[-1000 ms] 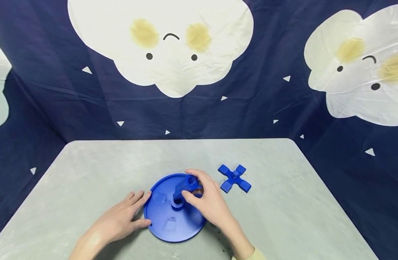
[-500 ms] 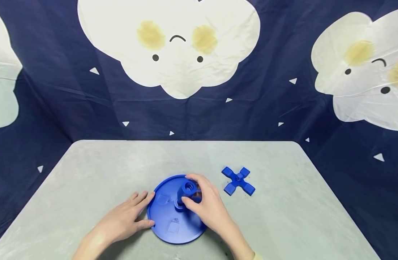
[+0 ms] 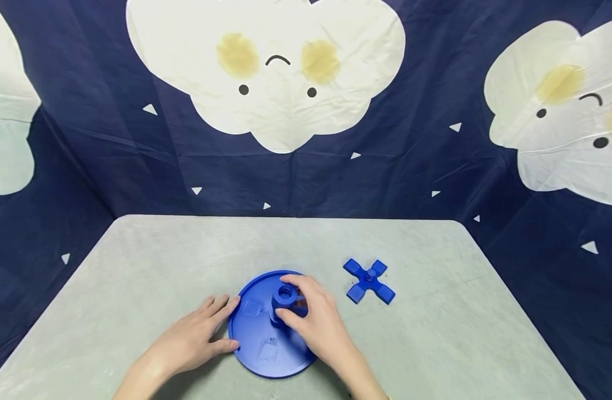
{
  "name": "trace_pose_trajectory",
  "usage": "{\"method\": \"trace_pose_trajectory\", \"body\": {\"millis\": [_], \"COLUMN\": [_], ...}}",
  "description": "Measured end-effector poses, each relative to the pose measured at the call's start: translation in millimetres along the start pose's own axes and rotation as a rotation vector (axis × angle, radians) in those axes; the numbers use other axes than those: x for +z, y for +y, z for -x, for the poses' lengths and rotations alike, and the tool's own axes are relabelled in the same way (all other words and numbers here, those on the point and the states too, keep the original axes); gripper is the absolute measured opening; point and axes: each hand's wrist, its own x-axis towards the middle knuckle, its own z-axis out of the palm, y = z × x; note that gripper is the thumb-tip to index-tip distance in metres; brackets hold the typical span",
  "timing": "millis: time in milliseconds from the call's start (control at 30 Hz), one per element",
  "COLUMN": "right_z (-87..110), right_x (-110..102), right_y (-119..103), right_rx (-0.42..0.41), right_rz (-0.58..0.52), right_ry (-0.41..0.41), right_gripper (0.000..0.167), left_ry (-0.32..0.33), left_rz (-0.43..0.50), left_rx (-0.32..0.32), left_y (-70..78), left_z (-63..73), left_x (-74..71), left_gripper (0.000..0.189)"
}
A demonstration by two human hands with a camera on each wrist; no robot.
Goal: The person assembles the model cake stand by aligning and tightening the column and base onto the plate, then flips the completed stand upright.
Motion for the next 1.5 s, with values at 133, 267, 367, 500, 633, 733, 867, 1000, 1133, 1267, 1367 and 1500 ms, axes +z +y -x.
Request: {"method": "trace_pose_trajectory", "body": {"millis": [133, 267, 367, 500, 633, 733, 867, 1000, 1133, 1267, 1367, 1500], "right_z": [-1.4, -1.5, -0.6, 0.2, 1.5, 2.4, 2.6, 2.3, 2.0, 1.9, 1.7, 1.2], "right_x": [4.1, 5.8, 6.3, 6.4, 5.7, 5.1, 5.4, 5.6, 4.3, 2.5, 1.6, 1.6], "right_y": [1.1, 2.4, 2.8, 2.9, 3.0, 3.3, 4.8, 6.1, 6.6, 6.7, 6.8, 7.1], "right_rx": [-0.041, -0.033, -0.011, 0.022, 0.070, 0.094, 0.106, 0.119, 0.119, 0.112, 0.110, 0.091], "right_rz": [0.033, 0.027, 0.013, -0.013, -0.035, -0.046, -0.050, -0.064, -0.061, -0.026, -0.006, 0.019], "right_ry": [-0.006, -0.016, -0.030, -0.063, -0.105, -0.131, -0.134, -0.119, -0.107, -0.102, -0.104, -0.108], "right_gripper": [0.054, 0.055, 0.052, 0.043, 0.036, 0.036, 0.037, 0.037, 0.036, 0.037, 0.037, 0.037], "left_ry": [-0.004, -0.012, -0.013, -0.013, -0.019, -0.020, -0.018, -0.017, -0.014, -0.009, -0.010, -0.014], "left_rz": [-0.014, -0.012, -0.004, -0.005, -0.006, -0.006, -0.009, -0.013, -0.015, -0.015, -0.014, -0.010], "left_rx": [-0.004, -0.001, 0.002, 0.002, 0.002, 0.002, 0.000, -0.003, -0.003, -0.001, 0.001, 0.000], "left_y": [0.1, 1.4, 1.4, 0.3, -0.7, -1.0, -1.0, -0.9, -0.6, -0.4, -0.5, -0.8], "left_z": [-1.8, -3.0, -2.7, -2.2, -2.1, -2.0, -1.9, -1.8, -1.7, -1.5, -1.5, -1.5], "left_x": [-2.6, -3.1, -2.2, -1.7, -0.8, 0.0, 0.7, 1.2, 1.7, 2.0, 2.1, 2.0], "left_gripper": [0.085, 0.085, 0.085, 0.085, 0.085, 0.086, 0.085, 0.085, 0.085, 0.085, 0.086, 0.086]}}
